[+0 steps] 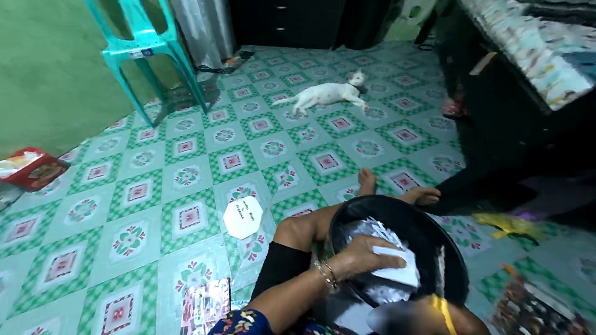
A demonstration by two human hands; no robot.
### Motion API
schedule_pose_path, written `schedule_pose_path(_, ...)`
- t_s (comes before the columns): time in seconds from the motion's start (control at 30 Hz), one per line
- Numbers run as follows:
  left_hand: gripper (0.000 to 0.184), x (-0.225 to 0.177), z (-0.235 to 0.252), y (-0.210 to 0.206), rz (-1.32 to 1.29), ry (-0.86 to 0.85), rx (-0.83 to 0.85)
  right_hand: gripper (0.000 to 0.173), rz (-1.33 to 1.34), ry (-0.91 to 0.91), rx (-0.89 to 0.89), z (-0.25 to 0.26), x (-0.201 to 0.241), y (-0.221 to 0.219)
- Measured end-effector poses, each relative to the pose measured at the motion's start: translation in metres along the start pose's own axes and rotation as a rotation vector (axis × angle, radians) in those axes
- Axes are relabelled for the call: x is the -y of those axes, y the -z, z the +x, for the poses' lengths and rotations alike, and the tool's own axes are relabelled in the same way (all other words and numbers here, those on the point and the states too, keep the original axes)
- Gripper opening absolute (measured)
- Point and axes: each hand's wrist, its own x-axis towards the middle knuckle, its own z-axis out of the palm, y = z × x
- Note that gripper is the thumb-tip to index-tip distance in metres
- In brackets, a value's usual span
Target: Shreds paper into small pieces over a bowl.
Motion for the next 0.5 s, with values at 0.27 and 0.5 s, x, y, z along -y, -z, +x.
schedule_pose_path(0.27, 0.009, 0.006, -0.008, -0.009, 0.115, -0.124, -0.015, 0.037, 0.029, 0.207, -0.349, 0.020, 0.022, -0.020)
schedule_pose_path(0.5, 0.046, 0.017, -0.004, -0.004, 0.043, -0.142, -0.056, 0.035, 0.230, 0.242, -0.479, 0.037, 0.009, -0.038)
